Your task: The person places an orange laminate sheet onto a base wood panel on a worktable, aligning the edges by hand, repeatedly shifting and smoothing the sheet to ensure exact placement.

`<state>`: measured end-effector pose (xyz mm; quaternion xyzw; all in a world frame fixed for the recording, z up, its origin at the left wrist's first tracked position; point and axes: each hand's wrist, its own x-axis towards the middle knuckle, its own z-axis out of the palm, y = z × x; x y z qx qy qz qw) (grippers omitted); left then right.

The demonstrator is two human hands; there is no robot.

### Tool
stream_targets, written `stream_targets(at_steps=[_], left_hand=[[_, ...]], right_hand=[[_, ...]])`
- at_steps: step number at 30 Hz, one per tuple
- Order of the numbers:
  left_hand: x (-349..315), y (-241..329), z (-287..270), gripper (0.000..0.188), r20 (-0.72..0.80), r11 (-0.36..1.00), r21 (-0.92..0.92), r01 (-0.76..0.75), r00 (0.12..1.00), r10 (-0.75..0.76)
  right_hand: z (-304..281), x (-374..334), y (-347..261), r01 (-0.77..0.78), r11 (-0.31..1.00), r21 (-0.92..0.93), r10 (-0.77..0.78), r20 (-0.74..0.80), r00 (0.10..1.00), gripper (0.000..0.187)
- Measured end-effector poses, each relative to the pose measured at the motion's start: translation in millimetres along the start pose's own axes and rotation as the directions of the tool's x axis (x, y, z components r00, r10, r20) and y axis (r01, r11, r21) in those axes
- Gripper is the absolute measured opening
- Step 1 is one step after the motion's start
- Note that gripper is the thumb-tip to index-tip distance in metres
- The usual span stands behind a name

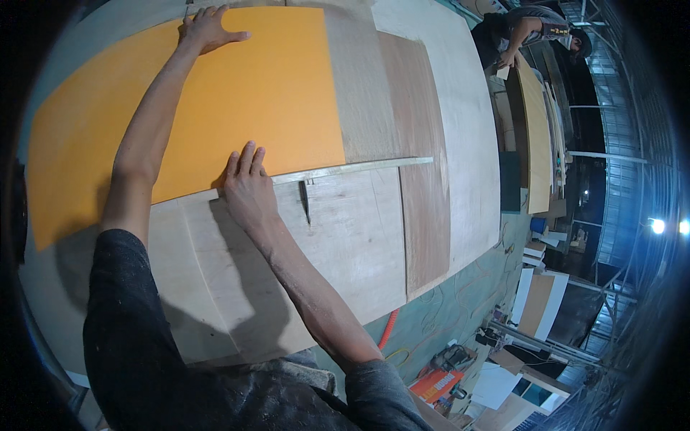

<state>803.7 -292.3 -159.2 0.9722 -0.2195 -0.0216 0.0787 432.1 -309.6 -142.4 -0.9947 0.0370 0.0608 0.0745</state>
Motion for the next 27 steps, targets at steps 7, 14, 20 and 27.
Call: stream_targets(at_steps=[7,14,20,27], left_hand=[[8,5,9,0.123,0.017,0.999,0.045,-0.011,1.0,0.01],[14,9,12,0.126,0.057,0.999,0.029,-0.022,0.998,0.02],[22,15,13,0.127,0.089,0.999,-0.014,-0.051,0.995,0.052],[24,22,26,0.127,0.122,0.996,-0.065,-0.055,0.991,0.062]], right_hand=[[0,-1,6,0.023,1.0,-0.01,-0.023,0.035,0.999,0.063],[15,1,9,0.038,0.999,-0.03,-0.038,0.008,0.999,0.062],[15,5,10,0.005,1.0,-0.017,-0.005,0.02,1.0,0.062],[14,9,7,-0.017,1.0,-0.026,0.019,0.099,0.995,0.061]])
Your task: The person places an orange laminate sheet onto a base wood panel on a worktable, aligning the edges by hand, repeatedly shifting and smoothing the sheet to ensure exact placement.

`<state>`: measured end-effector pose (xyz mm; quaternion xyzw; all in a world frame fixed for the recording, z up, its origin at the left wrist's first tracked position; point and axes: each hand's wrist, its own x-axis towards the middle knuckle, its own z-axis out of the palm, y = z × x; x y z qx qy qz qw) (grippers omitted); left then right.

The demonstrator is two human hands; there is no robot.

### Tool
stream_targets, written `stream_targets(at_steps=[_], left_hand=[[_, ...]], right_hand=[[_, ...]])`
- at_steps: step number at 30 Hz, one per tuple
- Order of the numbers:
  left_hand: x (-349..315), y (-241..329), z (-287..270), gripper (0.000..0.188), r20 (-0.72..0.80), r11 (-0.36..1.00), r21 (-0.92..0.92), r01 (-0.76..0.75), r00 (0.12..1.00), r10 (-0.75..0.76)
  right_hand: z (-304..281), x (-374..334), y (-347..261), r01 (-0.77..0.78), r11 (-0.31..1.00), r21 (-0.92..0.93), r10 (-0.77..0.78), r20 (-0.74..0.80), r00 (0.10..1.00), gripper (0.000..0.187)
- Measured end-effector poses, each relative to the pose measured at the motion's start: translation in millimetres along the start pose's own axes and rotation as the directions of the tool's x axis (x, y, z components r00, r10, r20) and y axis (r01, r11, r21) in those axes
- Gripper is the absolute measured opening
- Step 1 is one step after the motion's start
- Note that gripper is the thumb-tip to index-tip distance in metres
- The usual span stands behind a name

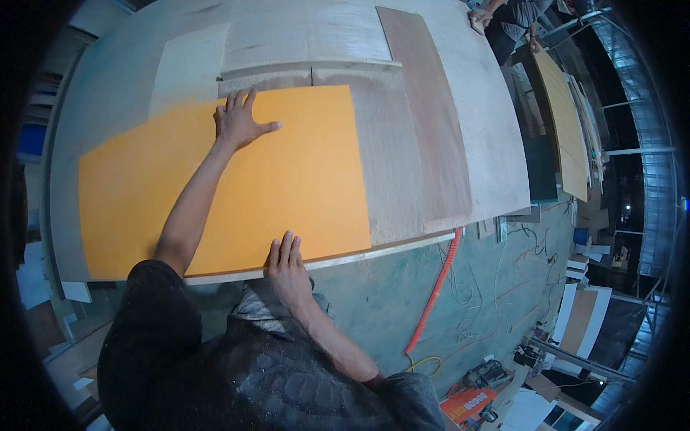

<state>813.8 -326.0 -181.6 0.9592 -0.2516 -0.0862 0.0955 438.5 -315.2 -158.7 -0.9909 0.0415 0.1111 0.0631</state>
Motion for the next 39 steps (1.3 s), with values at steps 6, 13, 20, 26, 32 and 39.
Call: stream_targets(at_steps=[6,13,20,26,32,39], left_hand=[[1,17,-10,0.125,0.058,1.0,-0.002,-0.019,0.998,0.019],[-30,-21,-21,0.113,-0.01,0.987,-0.16,-0.031,1.0,0.03],[-225,-191,-1,0.077,-0.49,0.821,-0.308,0.482,0.659,-0.57],[-357,-315,51,0.072,0.57,-0.333,-0.766,0.55,0.342,-0.747],[-350,-334,91,0.052,0.327,-0.231,-0.938,0.26,0.438,-0.838],[-353,-317,76,0.052,0.318,-0.175,-0.92,0.351,0.404,-0.858]], right_hand=[[11,0,-1,-0.051,0.996,-0.067,0.05,-0.008,0.999,0.062],[-41,3,11,0.017,0.969,0.245,-0.002,-0.063,0.998,0.063],[-23,-19,154,-0.509,0.833,0.216,0.545,-0.474,0.691,0.052],[-36,-24,190,-0.59,0.71,0.385,0.642,-0.01,0.766,0.056],[-24,-14,203,-0.586,0.662,0.467,0.653,0.024,0.757,0.054],[-26,-5,225,-0.585,0.572,0.575,0.61,0.179,0.772,0.062]])
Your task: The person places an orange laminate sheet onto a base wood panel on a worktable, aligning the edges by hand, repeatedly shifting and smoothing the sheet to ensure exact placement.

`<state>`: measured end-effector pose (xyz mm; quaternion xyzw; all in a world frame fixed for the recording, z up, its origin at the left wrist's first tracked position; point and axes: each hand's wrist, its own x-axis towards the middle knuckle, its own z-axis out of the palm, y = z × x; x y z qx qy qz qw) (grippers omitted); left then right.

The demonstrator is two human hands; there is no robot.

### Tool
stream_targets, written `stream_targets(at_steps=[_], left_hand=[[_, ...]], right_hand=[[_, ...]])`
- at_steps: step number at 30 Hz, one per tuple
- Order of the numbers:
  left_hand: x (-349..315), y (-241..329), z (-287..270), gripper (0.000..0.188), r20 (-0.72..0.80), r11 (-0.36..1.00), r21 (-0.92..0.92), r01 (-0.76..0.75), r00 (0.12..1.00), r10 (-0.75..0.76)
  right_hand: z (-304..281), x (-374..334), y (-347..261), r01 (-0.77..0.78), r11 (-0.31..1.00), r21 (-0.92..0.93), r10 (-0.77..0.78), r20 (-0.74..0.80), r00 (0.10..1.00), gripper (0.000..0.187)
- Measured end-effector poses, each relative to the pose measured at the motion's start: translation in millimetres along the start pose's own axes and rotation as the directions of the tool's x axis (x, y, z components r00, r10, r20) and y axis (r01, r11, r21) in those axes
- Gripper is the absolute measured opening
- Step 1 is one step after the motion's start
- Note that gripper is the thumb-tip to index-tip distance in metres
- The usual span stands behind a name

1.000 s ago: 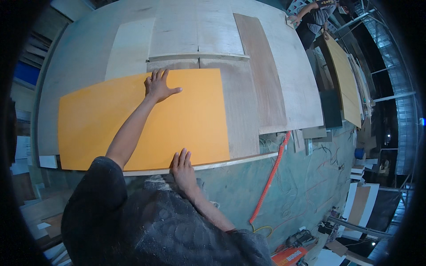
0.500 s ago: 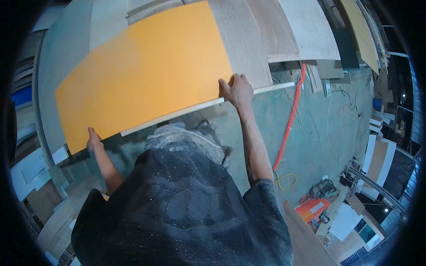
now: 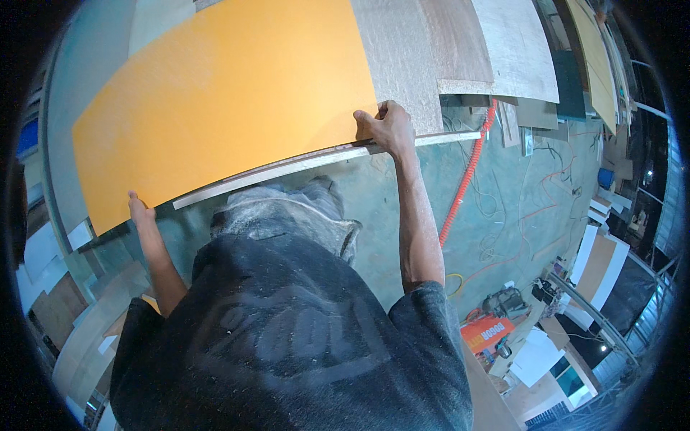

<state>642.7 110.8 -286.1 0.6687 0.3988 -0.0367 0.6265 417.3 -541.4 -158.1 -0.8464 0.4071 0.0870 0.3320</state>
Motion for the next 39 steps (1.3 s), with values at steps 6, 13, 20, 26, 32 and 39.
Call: stream_targets(at_steps=[6,13,20,26,32,39], left_hand=[[-14,-9,2,0.057,-0.02,0.997,-0.072,0.008,1.0,-0.01],[-14,-6,-7,0.055,-0.049,0.991,-0.128,-0.022,0.999,0.015],[-48,14,14,0.056,-0.071,0.985,-0.168,-0.031,0.997,0.019],[-47,14,10,0.056,-0.092,0.99,-0.137,-0.014,0.996,0.001],[-32,0,9,0.064,-0.044,0.995,-0.099,0.032,0.998,-0.036],[-142,89,123,0.078,-0.08,0.217,0.973,-0.078,0.768,0.636]], right_hand=[[-8,-2,0,0.002,1.0,-0.009,-0.002,-0.02,1.0,0.061],[-12,0,1,0.071,0.996,-0.054,-0.069,0.029,0.997,0.063],[-18,-4,3,0.118,0.982,-0.146,-0.105,0.09,0.99,0.068],[-21,-2,7,0.152,0.973,-0.171,-0.133,0.117,0.984,0.064],[-21,-10,-2,0.111,0.966,-0.232,-0.09,0.102,0.991,0.055],[0,-41,-39,0.138,0.863,-0.485,-0.278,-0.228,0.933,0.059]])
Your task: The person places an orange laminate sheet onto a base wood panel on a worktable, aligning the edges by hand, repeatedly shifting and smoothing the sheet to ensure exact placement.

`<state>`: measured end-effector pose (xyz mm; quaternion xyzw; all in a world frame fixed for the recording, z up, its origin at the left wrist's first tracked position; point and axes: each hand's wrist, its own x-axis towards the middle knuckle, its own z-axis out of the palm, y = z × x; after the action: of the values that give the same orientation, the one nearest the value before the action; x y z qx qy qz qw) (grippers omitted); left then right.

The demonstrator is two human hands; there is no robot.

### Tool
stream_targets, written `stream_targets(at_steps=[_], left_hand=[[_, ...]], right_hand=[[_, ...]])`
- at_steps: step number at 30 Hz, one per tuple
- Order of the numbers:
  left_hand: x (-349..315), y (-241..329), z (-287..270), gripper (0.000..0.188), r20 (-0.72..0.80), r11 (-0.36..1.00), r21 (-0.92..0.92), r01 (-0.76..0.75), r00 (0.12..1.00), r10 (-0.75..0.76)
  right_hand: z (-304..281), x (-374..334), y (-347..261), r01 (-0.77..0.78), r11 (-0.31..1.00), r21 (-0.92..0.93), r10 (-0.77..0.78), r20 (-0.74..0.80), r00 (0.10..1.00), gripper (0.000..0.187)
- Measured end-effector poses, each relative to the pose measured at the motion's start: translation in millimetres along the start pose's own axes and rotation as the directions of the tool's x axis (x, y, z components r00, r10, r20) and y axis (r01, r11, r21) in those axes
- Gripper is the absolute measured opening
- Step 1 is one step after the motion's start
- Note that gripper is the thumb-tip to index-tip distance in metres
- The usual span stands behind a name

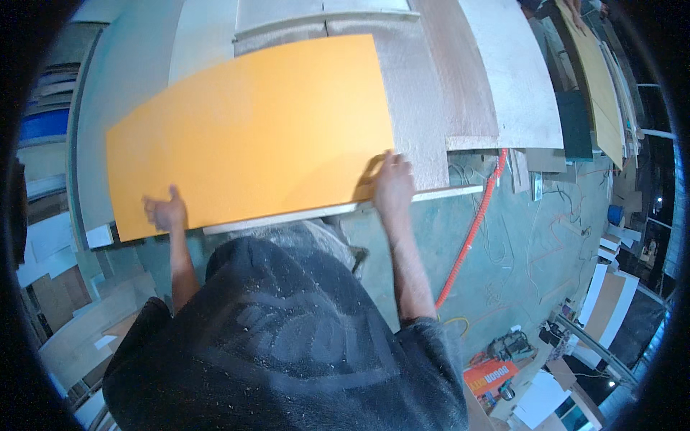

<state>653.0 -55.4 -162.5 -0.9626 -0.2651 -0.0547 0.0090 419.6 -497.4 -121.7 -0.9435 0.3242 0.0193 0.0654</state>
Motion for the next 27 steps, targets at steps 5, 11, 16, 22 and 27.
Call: stream_targets(at_steps=[5,11,16,22,27], left_hand=[[-27,174,-5,0.072,-0.175,0.26,-0.622,-0.739,0.454,0.873],[-92,259,-31,0.097,0.344,0.316,-0.35,-0.882,0.193,0.919],[-91,262,-44,0.094,0.39,0.337,-0.338,-0.879,0.195,0.9],[-77,277,-31,0.092,0.412,0.348,-0.32,-0.881,0.201,0.888],[-47,321,-27,0.093,0.4,0.346,-0.315,-0.884,0.207,0.893]], right_hand=[[-9,-51,-106,0.409,0.885,0.22,-0.46,0.293,0.838,0.099],[56,-75,-138,0.437,0.899,-0.022,-0.432,0.117,0.894,0.063],[54,-63,-138,0.497,0.867,-0.039,-0.487,0.144,0.861,0.053],[57,-34,-143,0.554,0.831,-0.046,-0.54,0.173,0.824,0.052],[55,19,-160,0.557,0.827,-0.079,-0.543,0.143,0.827,0.047]])
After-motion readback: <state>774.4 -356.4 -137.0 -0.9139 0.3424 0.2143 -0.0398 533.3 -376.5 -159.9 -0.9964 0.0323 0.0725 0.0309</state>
